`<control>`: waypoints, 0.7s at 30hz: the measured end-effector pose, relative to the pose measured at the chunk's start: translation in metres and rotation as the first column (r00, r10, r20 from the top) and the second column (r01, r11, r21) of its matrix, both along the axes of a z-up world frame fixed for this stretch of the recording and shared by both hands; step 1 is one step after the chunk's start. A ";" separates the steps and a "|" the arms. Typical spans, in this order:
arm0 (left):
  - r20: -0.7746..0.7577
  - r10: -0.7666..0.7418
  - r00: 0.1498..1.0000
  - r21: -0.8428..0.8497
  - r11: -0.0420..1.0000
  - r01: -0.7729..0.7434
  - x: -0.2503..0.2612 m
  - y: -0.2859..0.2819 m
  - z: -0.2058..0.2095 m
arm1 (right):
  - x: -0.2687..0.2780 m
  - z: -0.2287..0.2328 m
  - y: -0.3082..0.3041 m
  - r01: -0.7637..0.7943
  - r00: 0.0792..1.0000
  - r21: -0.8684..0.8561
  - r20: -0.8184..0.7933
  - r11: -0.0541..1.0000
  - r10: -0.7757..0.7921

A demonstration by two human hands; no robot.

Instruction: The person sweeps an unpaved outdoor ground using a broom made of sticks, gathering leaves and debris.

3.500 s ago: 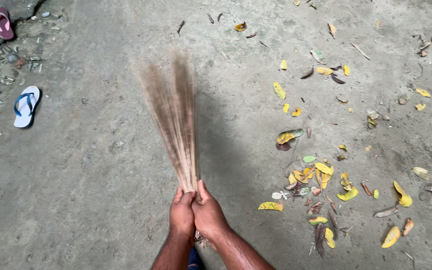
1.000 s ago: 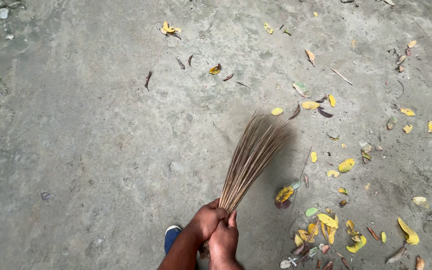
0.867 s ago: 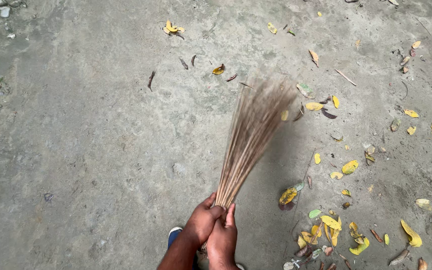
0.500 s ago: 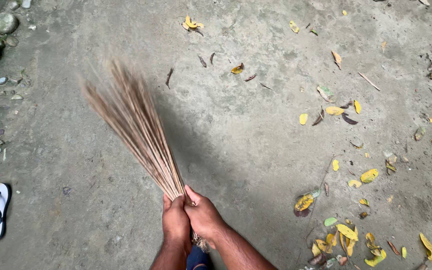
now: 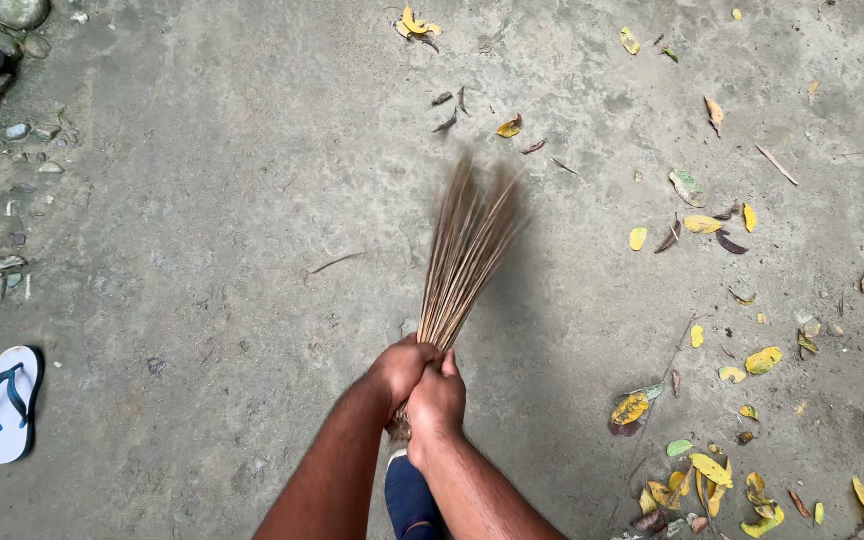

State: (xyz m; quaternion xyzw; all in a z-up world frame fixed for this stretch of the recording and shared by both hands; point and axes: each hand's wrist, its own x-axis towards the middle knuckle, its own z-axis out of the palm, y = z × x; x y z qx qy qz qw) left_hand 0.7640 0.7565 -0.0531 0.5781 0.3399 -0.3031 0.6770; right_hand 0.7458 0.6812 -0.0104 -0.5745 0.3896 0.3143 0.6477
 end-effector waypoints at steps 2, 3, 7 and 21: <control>0.014 -0.003 1.000 -0.034 0.999 0.003 0.012 0.016 0.012 | 0.008 0.009 0.015 -0.005 0.993 -0.017 0.117 1.000 0.007; 0.021 -0.004 1.000 -0.050 0.999 0.005 0.015 0.022 0.018 | 0.012 0.015 0.021 -0.062 0.995 -0.041 0.079 0.997 0.065; 0.034 0.291 0.956 -0.105 0.952 -0.286 0.006 0.043 0.023 | 0.022 0.031 0.040 -0.326 0.942 -0.120 0.048 0.938 0.333; -0.108 0.692 0.714 0.029 0.720 -0.693 0.034 0.046 -0.038 | 0.084 -0.048 0.052 -0.582 0.813 0.018 0.004 0.813 0.582</control>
